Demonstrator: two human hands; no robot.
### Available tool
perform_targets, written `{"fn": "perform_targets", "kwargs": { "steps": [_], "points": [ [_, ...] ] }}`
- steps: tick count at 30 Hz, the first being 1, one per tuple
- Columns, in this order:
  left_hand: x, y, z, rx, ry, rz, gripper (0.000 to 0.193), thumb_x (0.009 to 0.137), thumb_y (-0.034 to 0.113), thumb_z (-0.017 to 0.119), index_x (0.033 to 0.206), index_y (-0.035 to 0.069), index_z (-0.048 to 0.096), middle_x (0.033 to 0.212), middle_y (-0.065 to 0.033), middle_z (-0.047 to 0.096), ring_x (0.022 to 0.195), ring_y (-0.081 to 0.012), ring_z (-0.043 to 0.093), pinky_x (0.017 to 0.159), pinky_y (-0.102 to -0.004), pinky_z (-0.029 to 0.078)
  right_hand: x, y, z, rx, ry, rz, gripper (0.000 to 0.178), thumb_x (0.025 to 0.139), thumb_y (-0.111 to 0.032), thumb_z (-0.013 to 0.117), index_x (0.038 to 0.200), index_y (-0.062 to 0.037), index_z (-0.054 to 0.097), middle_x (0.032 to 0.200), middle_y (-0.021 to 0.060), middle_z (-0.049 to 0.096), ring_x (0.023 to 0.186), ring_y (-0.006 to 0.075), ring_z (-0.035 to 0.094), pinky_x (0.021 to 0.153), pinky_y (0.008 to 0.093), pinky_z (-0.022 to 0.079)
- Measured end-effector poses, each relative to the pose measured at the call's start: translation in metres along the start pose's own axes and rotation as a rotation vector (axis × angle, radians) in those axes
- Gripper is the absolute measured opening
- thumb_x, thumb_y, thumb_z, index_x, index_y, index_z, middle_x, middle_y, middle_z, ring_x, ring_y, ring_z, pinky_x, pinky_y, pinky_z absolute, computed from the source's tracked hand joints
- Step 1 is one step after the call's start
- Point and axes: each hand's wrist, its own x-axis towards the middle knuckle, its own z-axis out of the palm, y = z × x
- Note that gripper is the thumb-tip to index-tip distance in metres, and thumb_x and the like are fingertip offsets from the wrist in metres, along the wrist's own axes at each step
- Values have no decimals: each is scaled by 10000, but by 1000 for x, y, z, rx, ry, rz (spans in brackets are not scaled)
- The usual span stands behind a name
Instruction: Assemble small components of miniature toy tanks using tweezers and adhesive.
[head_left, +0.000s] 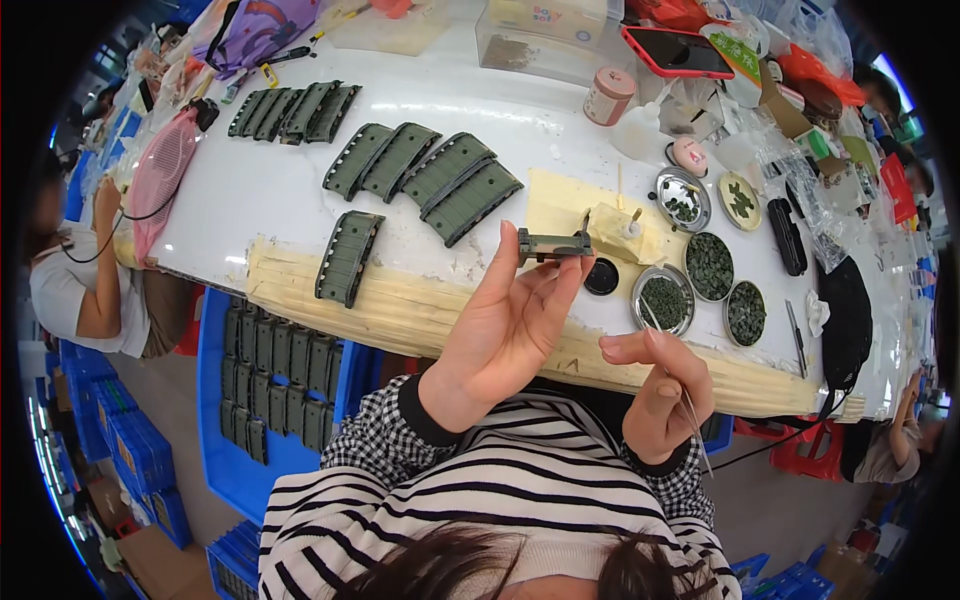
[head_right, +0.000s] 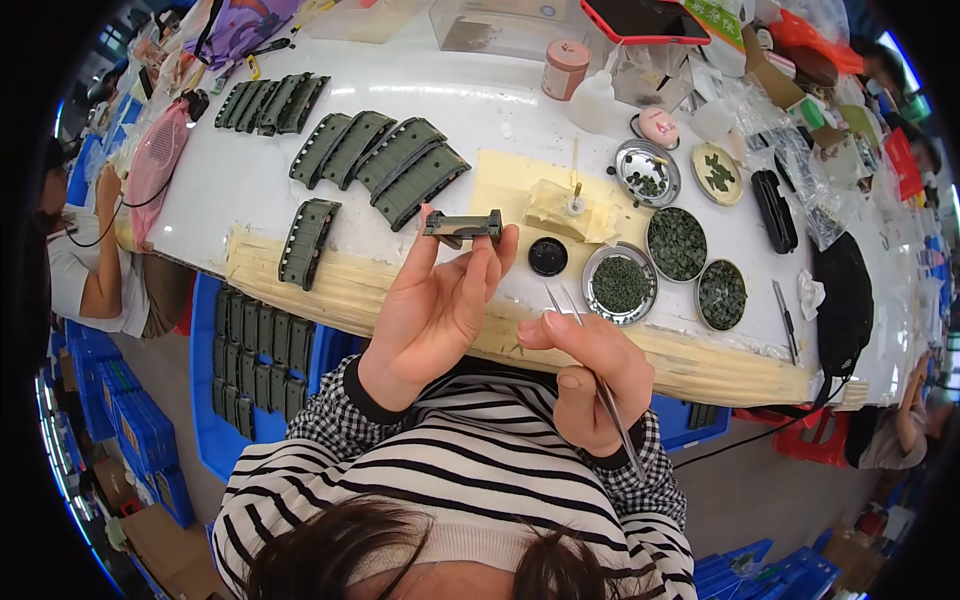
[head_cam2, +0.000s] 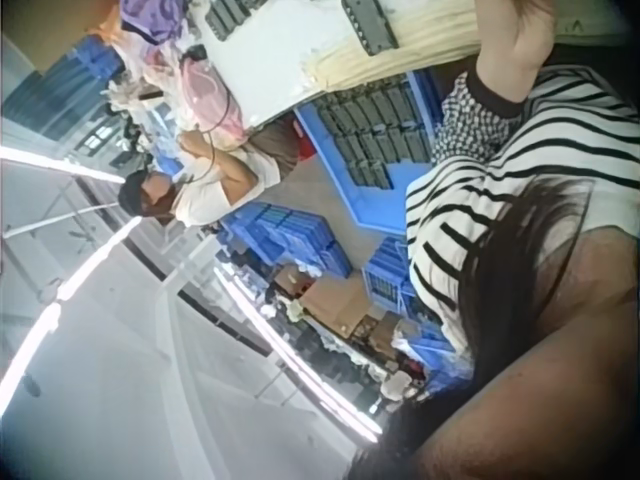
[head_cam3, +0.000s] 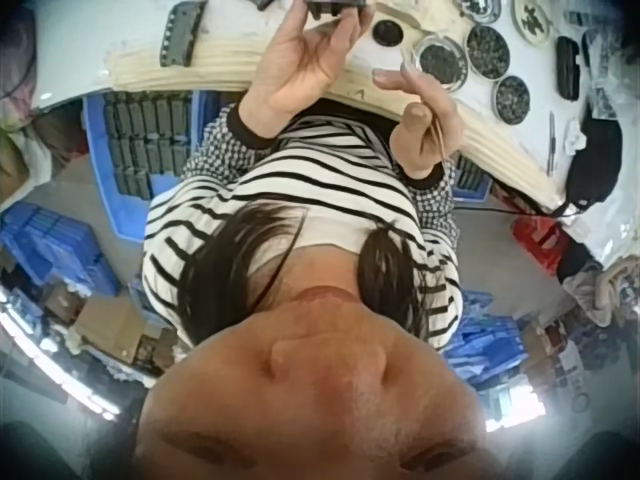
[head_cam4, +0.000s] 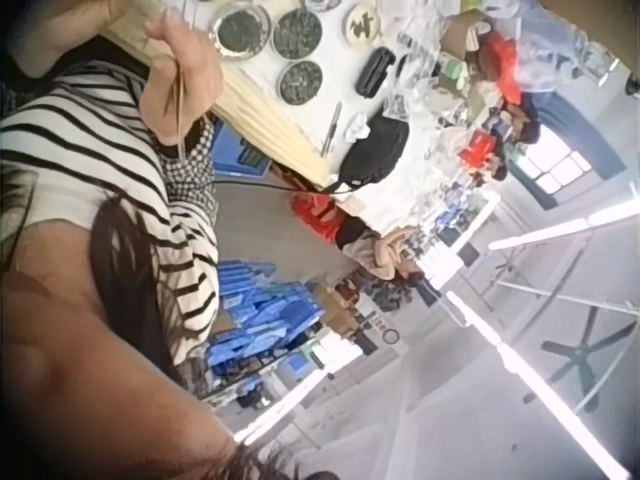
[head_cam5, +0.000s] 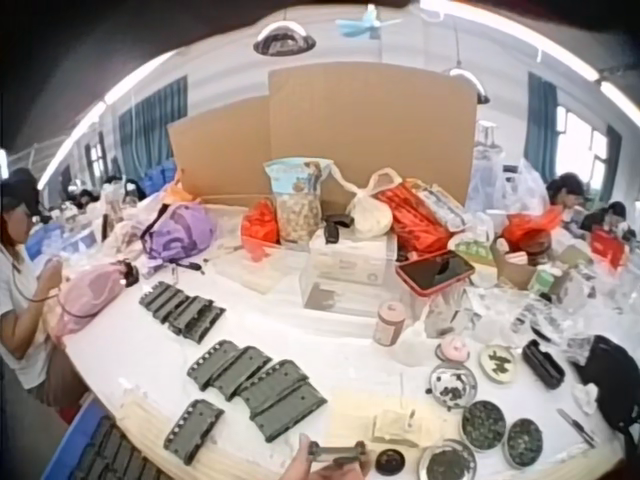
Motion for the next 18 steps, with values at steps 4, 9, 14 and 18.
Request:
{"fn": "perform_targets", "kwargs": {
  "steps": [4, 9, 14, 18],
  "points": [
    [-1, 0, 1, 17, 6, -1, 534, 945, 395, 556, 1202, -60, 444, 1152, -141, 515, 1110, -203, 573, 973, -264, 533, 3, -3, -1, -65, -53, 17, 341, 992, -210, 488, 1224, 35, 533, 899, 178, 690, 833, 264, 678, 732, 333, 541],
    [-5, -2, 1, 135, 16, 49, 484, 945, 412, 555, 1199, 10, 466, 1143, -118, 524, 1067, -172, 586, 951, -250, 531, 12, -13, -8, -291, -140, -4, 387, 901, -215, 644, 1191, 29, 566, 959, 155, 696, 894, 295, 680, 756, 333, 541],
    [-11, -8, 4, 301, 31, 99, 430, 962, 448, 509, 1202, 93, 495, 1124, -86, 570, 1042, -159, 600, 949, -275, 521, 42, -17, -19, -467, -277, -216, 378, 826, -249, 706, 1074, 29, 645, 1024, 187, 668, 925, 309, 679, 781, 348, 558],
    [-11, -11, 4, 363, 38, 114, 406, 973, 454, 482, 1199, 118, 510, 1125, -77, 611, 1039, -170, 618, 951, -293, 517, 45, -22, -22, -530, -317, -223, 395, 760, -206, 744, 1084, 2, 658, 1090, 201, 641, 939, 300, 678, 785, 340, 561]
  ]
}}
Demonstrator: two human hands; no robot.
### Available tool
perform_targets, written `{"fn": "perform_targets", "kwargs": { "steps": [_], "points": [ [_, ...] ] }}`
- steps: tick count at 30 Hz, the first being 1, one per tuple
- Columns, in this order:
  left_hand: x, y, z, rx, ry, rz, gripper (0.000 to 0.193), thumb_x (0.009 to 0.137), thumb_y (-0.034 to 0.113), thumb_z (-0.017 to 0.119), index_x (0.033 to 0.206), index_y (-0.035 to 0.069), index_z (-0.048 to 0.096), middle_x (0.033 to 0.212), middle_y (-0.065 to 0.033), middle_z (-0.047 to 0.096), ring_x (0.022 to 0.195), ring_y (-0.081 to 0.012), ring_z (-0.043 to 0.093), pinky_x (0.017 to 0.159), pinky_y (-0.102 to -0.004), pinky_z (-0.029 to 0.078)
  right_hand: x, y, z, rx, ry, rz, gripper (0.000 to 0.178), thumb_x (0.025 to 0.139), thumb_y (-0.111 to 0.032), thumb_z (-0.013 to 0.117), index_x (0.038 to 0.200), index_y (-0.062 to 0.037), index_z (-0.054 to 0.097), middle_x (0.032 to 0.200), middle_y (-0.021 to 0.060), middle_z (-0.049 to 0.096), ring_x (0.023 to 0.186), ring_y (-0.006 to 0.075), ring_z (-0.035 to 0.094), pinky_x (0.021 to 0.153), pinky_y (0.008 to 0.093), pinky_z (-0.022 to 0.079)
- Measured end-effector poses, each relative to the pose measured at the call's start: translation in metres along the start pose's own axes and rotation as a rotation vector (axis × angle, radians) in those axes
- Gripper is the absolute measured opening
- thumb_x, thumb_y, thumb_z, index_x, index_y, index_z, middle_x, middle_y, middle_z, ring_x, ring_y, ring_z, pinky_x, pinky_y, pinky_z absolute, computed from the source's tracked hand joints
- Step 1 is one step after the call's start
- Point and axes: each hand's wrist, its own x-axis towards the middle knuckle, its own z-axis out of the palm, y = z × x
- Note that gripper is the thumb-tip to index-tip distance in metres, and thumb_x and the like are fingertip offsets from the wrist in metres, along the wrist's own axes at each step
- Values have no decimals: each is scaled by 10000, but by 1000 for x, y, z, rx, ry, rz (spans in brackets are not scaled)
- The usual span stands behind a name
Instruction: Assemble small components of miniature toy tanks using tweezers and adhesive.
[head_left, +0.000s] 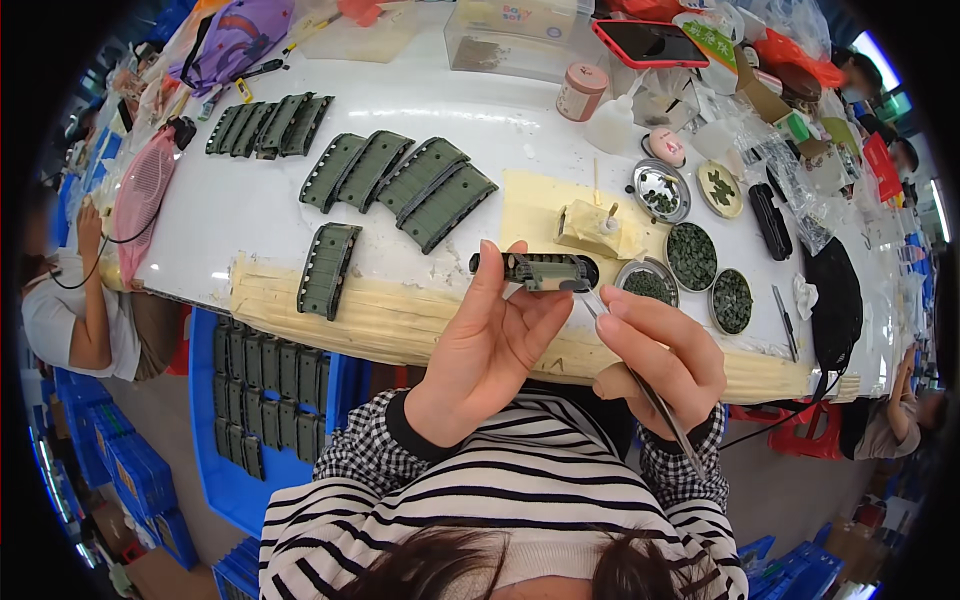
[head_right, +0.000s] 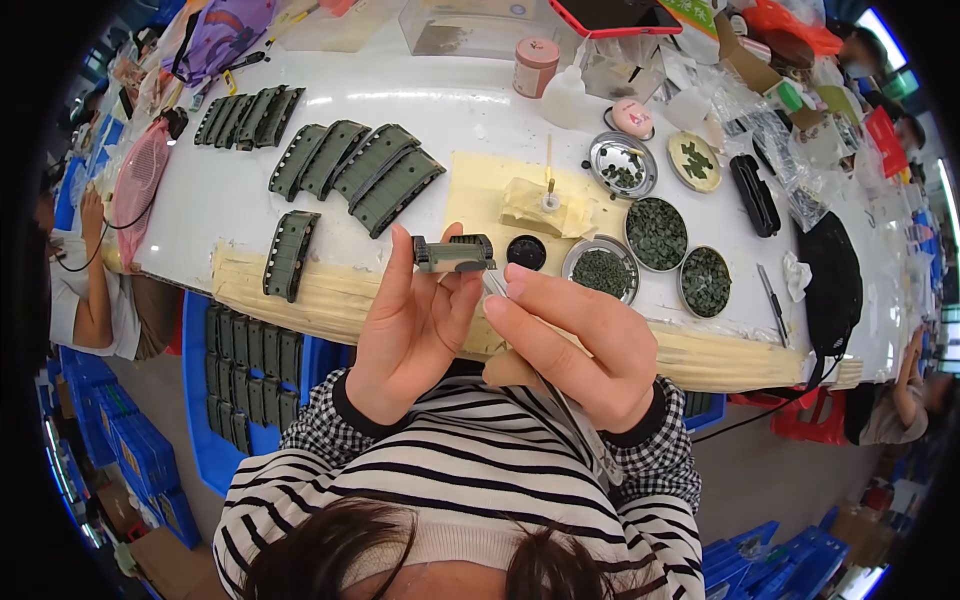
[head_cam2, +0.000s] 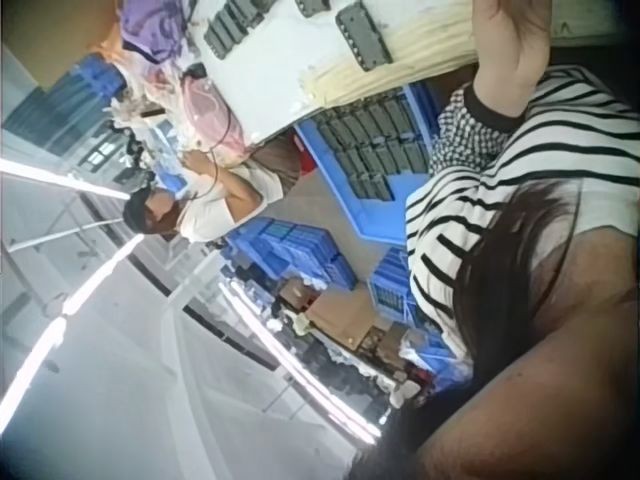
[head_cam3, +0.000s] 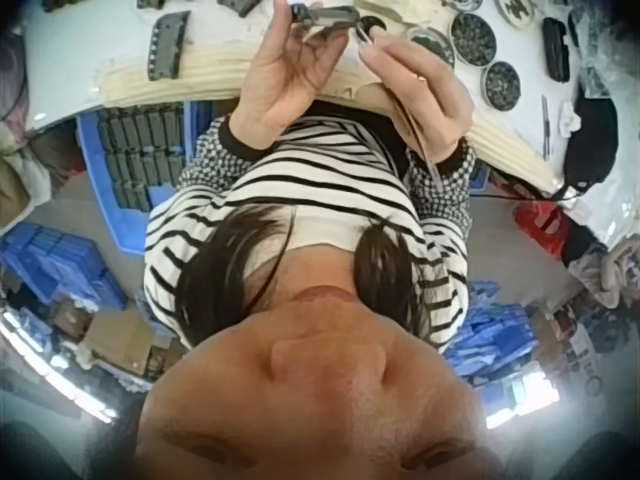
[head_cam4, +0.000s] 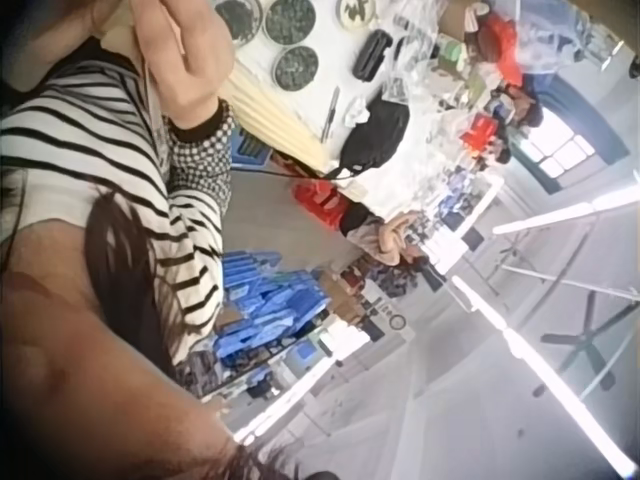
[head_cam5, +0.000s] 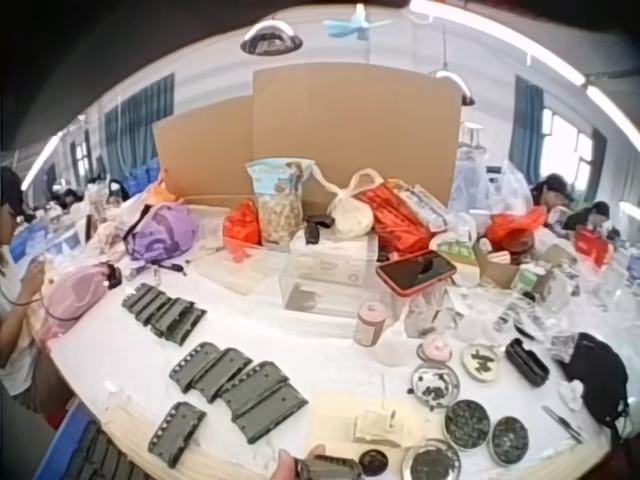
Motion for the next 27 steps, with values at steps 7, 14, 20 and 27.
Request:
{"fn": "perform_targets", "kwargs": {
  "steps": [7, 14, 20, 27],
  "points": [
    [-1, -1, -4, -2, -40, 19, 390, 986, 440, 461, 1228, 135, 490, 1138, -88, 620, 1055, -185, 625, 959, -303, 513, 6, 0, 0, -80, -42, -46, 343, 793, -198, 717, 1067, 5, 688, 1069, 160, 655, 915, 266, 671, 737, 315, 559],
    [-3, -5, -3, 50, -46, 88, 417, 994, 435, 435, 1302, 154, 427, 1173, -94, 609, 1087, -200, 618, 977, -335, 506, 10, 1, 0, -138, -36, -95, 321, 811, -195, 704, 1043, 24, 685, 1037, 159, 654, 891, 275, 684, 712, 317, 577],
    [-3, -6, -4, 82, -65, 113, 439, 1001, 430, 416, 1343, 156, 391, 1220, -95, 584, 1106, -219, 610, 991, -364, 505, 12, 3, 1, -129, -28, -135, 328, 820, -231, 706, 1015, 31, 685, 996, 151, 657, 871, 274, 689, 696, 318, 591],
    [-3, -7, -4, 132, -84, 127, 457, 1002, 428, 411, 1368, 157, 369, 1283, -89, 541, 1156, -213, 577, 1003, -370, 499, 11, 5, 3, -122, -15, -127, 332, 812, -238, 712, 1002, 33, 687, 971, 142, 658, 861, 273, 691, 688, 317, 594]
  ]
}}
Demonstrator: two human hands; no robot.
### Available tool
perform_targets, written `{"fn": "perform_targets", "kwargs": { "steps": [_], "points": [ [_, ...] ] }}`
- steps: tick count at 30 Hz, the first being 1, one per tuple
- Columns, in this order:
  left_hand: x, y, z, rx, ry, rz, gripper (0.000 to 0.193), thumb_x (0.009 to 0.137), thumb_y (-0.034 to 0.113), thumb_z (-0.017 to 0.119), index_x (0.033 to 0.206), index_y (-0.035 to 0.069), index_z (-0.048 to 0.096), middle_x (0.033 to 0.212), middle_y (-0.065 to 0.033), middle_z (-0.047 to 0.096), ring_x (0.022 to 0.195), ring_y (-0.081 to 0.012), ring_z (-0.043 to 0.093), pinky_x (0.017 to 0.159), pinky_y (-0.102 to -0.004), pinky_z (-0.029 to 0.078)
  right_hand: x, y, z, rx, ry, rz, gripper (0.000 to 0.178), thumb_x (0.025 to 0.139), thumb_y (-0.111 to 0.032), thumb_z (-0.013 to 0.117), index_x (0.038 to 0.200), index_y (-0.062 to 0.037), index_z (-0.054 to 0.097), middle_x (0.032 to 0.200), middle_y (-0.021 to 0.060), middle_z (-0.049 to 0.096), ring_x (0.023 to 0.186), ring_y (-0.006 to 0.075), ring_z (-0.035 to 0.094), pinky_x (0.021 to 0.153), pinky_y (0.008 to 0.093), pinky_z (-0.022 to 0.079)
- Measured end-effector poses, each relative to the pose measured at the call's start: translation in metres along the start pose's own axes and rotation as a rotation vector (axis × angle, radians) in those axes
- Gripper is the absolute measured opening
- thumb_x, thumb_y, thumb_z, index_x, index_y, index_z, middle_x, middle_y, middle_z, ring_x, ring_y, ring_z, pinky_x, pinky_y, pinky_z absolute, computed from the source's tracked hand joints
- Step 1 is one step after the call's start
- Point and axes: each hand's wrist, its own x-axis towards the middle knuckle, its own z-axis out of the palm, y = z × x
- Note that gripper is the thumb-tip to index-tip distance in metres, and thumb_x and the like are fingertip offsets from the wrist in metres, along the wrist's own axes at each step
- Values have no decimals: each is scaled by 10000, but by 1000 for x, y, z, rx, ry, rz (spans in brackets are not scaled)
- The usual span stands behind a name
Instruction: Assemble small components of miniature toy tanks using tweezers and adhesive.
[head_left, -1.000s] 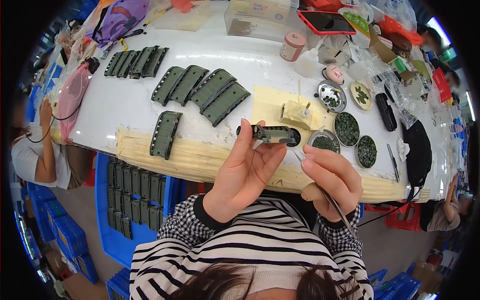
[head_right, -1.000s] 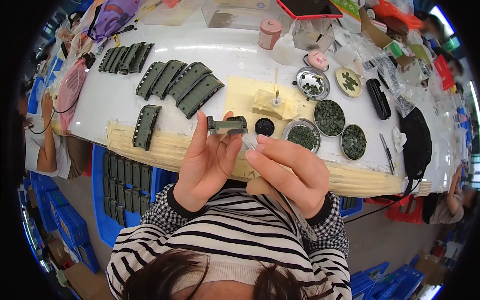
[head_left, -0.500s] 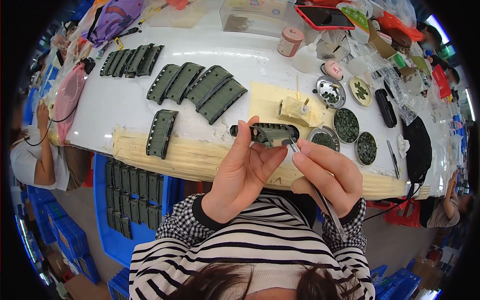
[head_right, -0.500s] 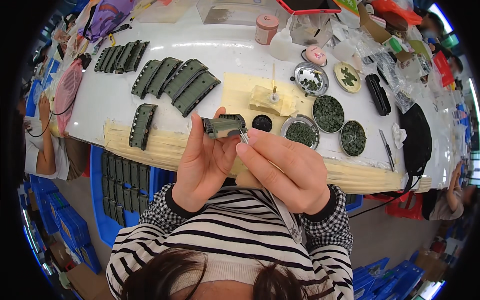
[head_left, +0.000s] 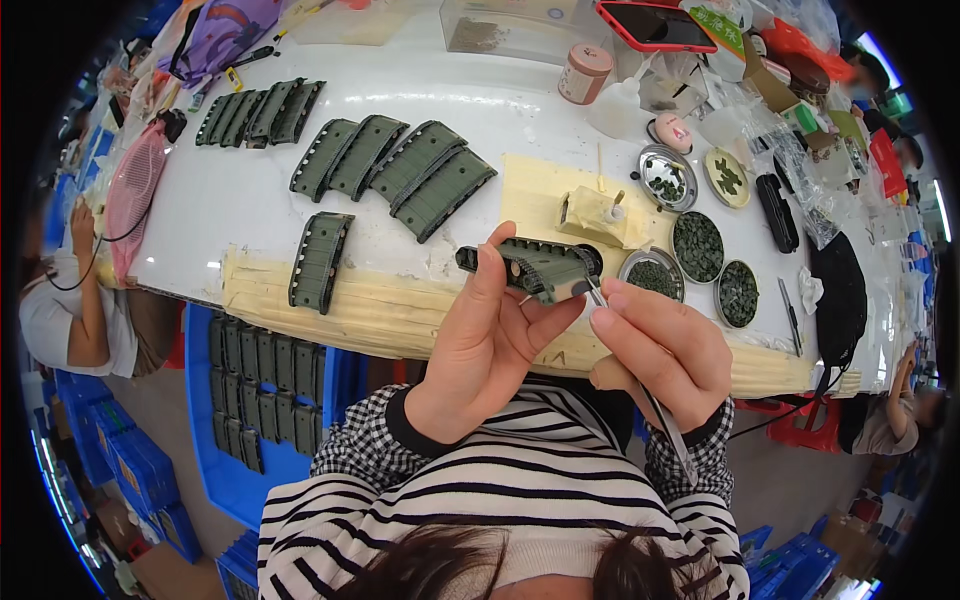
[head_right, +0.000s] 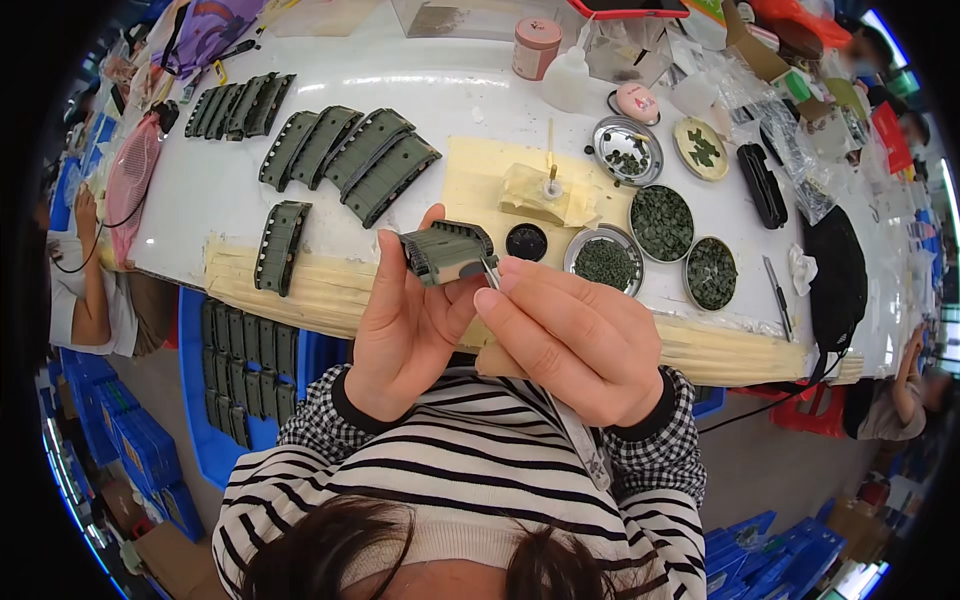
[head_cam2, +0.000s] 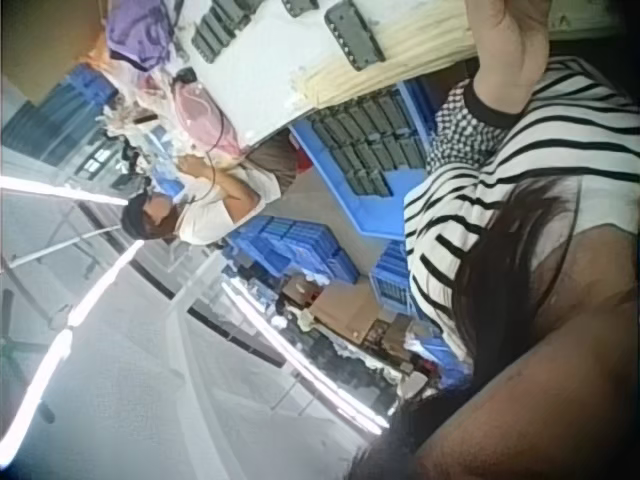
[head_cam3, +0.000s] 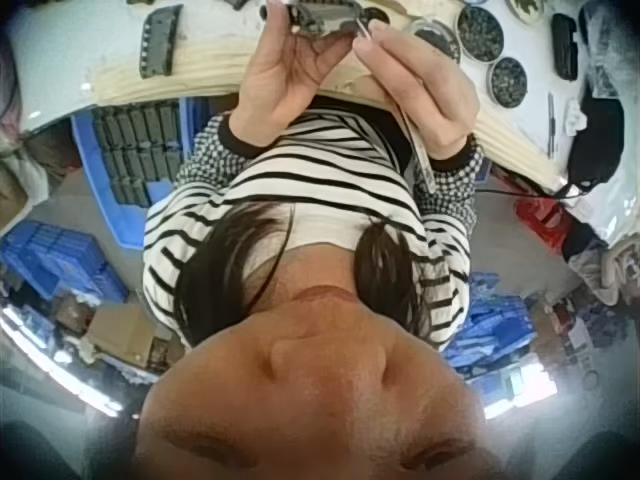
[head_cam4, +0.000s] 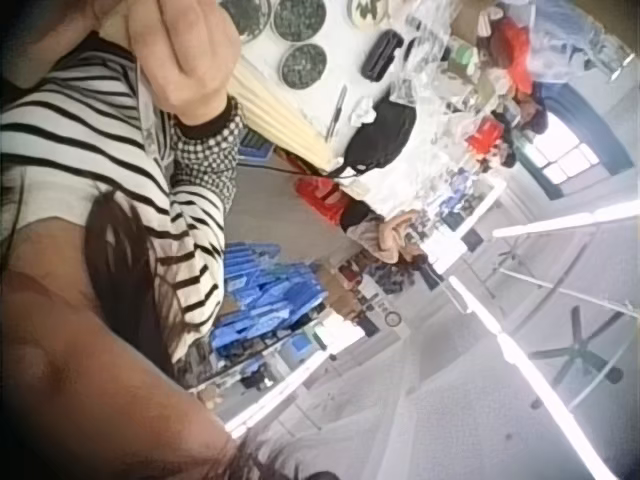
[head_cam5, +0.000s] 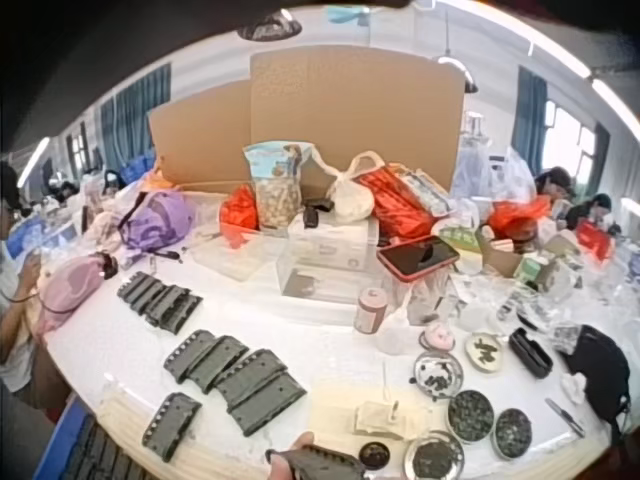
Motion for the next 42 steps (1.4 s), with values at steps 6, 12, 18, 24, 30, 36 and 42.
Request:
{"fn": "perform_targets", "kwargs": {
  "steps": [6, 12, 18, 24, 30, 36, 42],
  "points": [
    [0, -2, -1, 5, 10, -7, 452, 1009, 422, 394, 1374, 157, 364, 1299, -82, 528, 1181, -208, 557, 1019, -371, 487, -4, 2, 6, -17, 31, -43, 318, 805, -218, 720, 989, 38, 684, 962, 132, 653, 857, 271, 689, 677, 313, 595],
    [0, -3, -4, -18, -4, -11, 454, 1009, 421, 394, 1378, 158, 358, 1320, -85, 509, 1198, -210, 545, 1027, -373, 481, -2, 1, 5, -70, -3, -82, 300, 805, -200, 727, 976, 42, 681, 959, 126, 646, 864, 271, 687, 678, 311, 596],
    [0, -6, -8, -40, -3, -5, 445, 1010, 418, 391, 1374, 163, 360, 1313, -84, 516, 1196, -217, 548, 1028, -378, 479, -1, 1, 3, -93, -43, -95, 299, 807, -197, 724, 981, 42, 677, 955, 122, 641, 874, 272, 686, 674, 310, 593],
    [6, -1, -13, -276, -39, -146, 530, 973, 482, 450, 1317, 83, 402, 1200, -133, 581, 1127, -217, 591, 1022, -339, 485, -2, 2, -1, 98, 53, -8, 298, 828, -162, 709, 1045, 38, 665, 1013, 142, 645, 838, 248, 686, 623, 260, 560],
    [14, 3, -10, -561, -31, -251, 623, 938, 496, 514, 1188, -67, 423, 1127, -172, 603, 1084, -219, 614, 992, -308, 511, -19, -4, 2, 329, 206, 250, 220, 901, -30, 596, 1120, -12, 602, 1008, 205, 661, 752, 265, 691, 600, 285, 537],
    [12, 3, -8, -565, -22, -247, 604, 939, 485, 520, 1154, -72, 429, 1114, -174, 607, 1076, -223, 621, 984, -302, 520, -22, -7, 26, 402, 279, 347, 148, 929, -107, 577, 1030, -3, 608, 934, 200, 688, 847, 301, 693, 705, 328, 552],
    [9, 4, -4, -546, -9, -234, 610, 940, 489, 514, 1142, -81, 432, 1109, -169, 609, 1081, -220, 618, 983, -297, 522, -18, -7, 32, 350, 275, 321, 207, 885, -168, 666, 978, 0, 589, 971, 197, 686, 869, 315, 689, 758, 350, 553]
  ]
}}
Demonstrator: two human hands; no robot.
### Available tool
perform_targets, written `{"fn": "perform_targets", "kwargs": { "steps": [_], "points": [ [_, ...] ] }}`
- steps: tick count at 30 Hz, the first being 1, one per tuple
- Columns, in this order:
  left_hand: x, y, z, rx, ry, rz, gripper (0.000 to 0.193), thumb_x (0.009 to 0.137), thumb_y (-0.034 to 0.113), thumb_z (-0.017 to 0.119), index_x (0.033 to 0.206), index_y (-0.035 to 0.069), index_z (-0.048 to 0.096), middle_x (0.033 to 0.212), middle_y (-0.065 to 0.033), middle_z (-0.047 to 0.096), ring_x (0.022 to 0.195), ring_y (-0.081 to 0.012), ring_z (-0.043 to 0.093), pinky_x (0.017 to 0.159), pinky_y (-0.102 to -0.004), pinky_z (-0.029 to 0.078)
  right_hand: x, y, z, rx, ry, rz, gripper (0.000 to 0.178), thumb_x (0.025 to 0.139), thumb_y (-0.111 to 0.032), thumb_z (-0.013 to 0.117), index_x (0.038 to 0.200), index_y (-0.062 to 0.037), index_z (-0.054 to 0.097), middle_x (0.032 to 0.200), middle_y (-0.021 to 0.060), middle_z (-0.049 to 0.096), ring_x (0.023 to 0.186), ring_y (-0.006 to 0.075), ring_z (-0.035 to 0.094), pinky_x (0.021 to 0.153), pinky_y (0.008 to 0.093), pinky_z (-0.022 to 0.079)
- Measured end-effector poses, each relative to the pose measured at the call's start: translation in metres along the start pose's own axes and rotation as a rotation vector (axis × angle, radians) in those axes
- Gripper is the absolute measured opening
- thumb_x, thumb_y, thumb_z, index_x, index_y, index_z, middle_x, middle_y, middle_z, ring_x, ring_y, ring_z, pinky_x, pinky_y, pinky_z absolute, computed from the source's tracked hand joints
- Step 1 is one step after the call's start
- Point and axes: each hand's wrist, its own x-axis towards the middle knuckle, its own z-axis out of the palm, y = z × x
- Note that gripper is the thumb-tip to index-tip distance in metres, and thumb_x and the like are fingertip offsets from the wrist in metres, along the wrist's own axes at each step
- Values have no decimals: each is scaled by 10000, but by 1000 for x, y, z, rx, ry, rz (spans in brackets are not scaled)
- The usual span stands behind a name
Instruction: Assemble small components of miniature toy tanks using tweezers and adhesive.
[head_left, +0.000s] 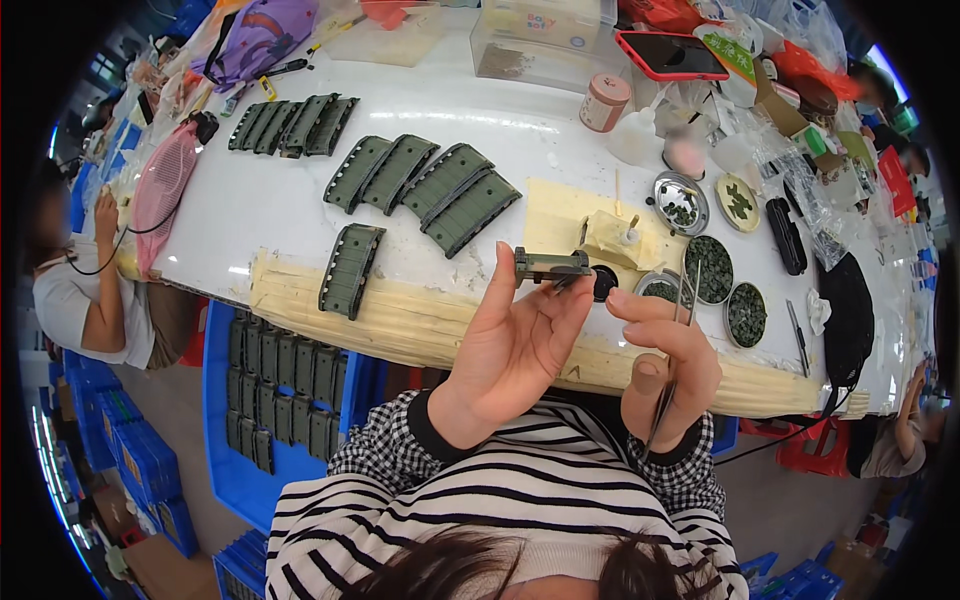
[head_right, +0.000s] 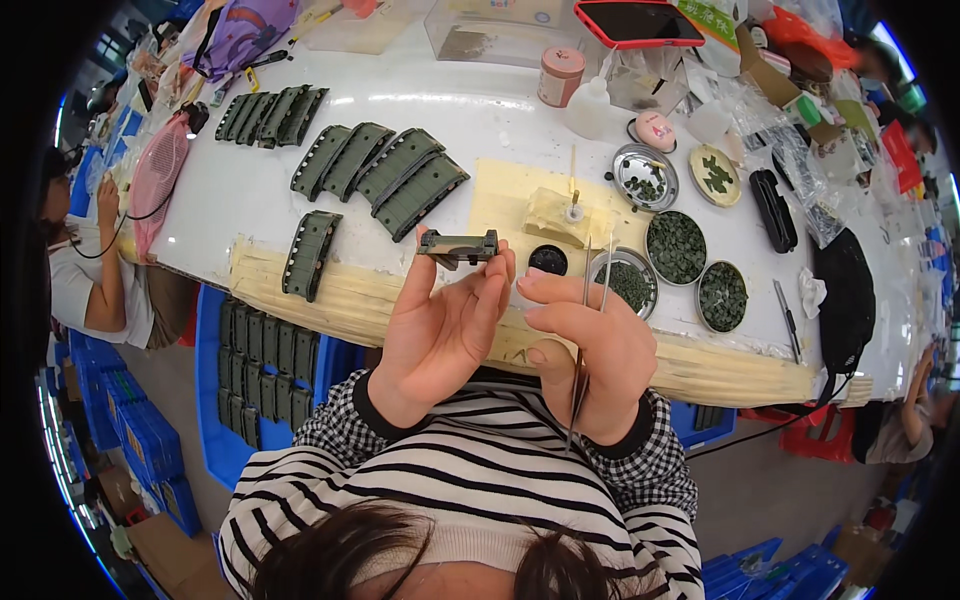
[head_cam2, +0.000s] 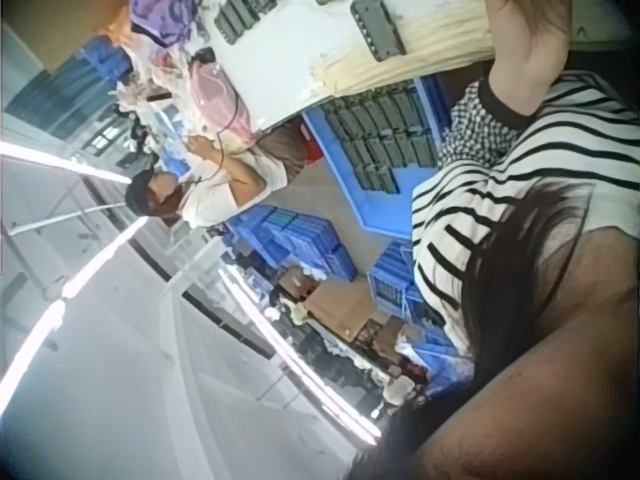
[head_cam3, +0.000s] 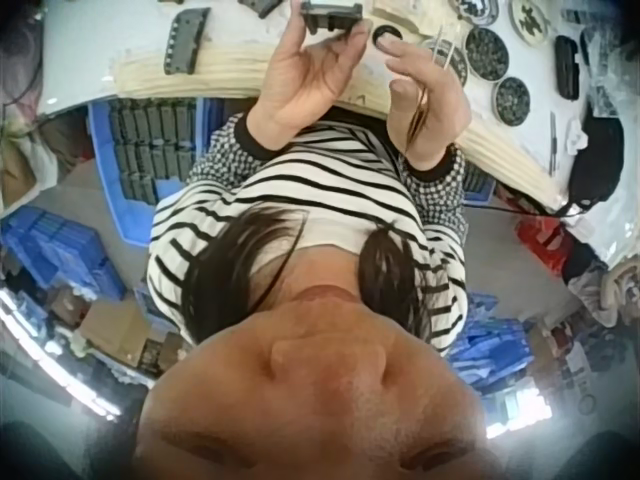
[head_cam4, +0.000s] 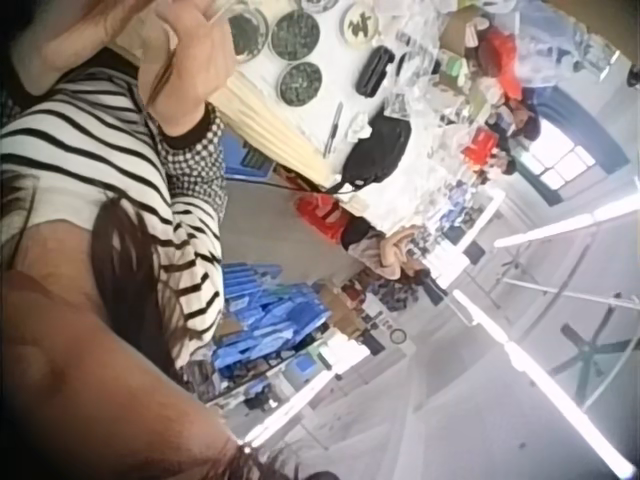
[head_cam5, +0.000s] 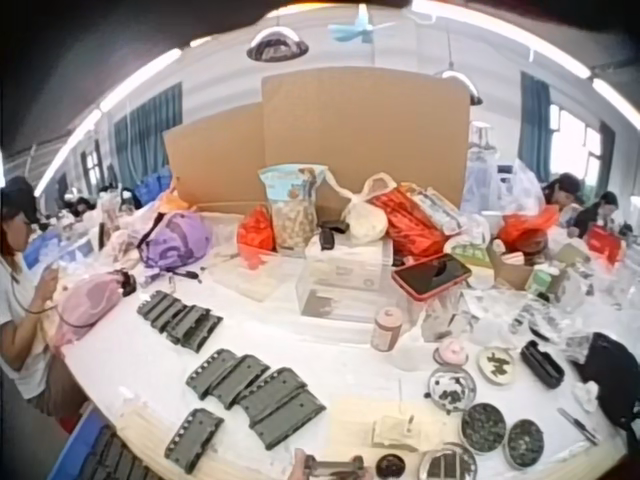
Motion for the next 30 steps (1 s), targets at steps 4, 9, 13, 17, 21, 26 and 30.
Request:
{"fn": "perform_targets", "kwargs": {
  "steps": [4, 9, 13, 17, 21, 26, 30],
  "points": [
    [0, 1, -6, 2, -69, -47, 556, 964, 451, 498, 1229, -32, 424, 1190, -161, 570, 1157, -228, 568, 1016, -328, 493, 7, -5, 6, -121, 21, -10, 420, 711, -224, 841, 901, -33, 519, 1039, 196, 655, 951, 330, 667, 837, 411, 537],
    [-14, -23, -5, 561, -41, 232, 493, 996, 376, 476, 1409, 183, 288, 1368, -123, 434, 1300, -247, 421, 1088, -418, 381, 7, -5, 20, -102, 55, 60, 597, 666, -232, 880, 940, -77, 373, 1096, 200, 588, 1097, 323, 596, 1028, 508, 402],
    [-18, -18, -17, 563, -210, 131, 659, 940, 408, 579, 1444, 227, 195, 1421, -116, 395, 1306, -249, 412, 1048, -420, 397, 3, -2, 6, 110, -3, 126, 615, 706, -200, 851, 961, -104, 300, 1073, 193, 576, 1088, 301, 594, 1097, 517, 327],
    [-25, 9, -30, 622, -200, -182, 641, 886, 316, 678, 1365, 55, 341, 1350, -135, 486, 1208, -214, 519, 974, -348, 448, 1, -7, -18, 442, -162, 248, 490, 664, -134, 859, 882, -83, 423, 1034, 155, 621, 1041, 274, 627, 1018, 476, 432],
    [-22, 13, -6, 900, -222, -435, 369, 843, 70, 691, 1157, -43, 535, 1160, -149, 619, 1028, -204, 632, 896, -313, 491, 3, -1, -43, 498, -375, 271, 531, 650, -171, 883, 883, -93, 412, 1085, 194, 618, 1075, 304, 607, 1045, 474, 396],
    [-25, 8, -3, 1001, -107, -206, 422, 898, -10, 590, 1275, -10, 402, 1105, -180, 642, 997, -223, 652, 906, -343, 514, 3, 15, -79, 10, 65, 363, 532, 981, -490, 428, 1064, 24, 537, 1239, 234, 583, 1158, 298, 549, 1040, 385, 348],
    [-18, 5, -13, 1270, -86, 95, 387, 935, -16, 533, 1280, 13, 360, 1192, -189, 600, 1112, -214, 602, 960, -340, 489, 9, 36, -97, -697, -129, 480, 170, 964, -145, 520, 987, 6, 595, 966, 172, 598, 879, 345, 607, 784, 363, 473]
  ]
}}
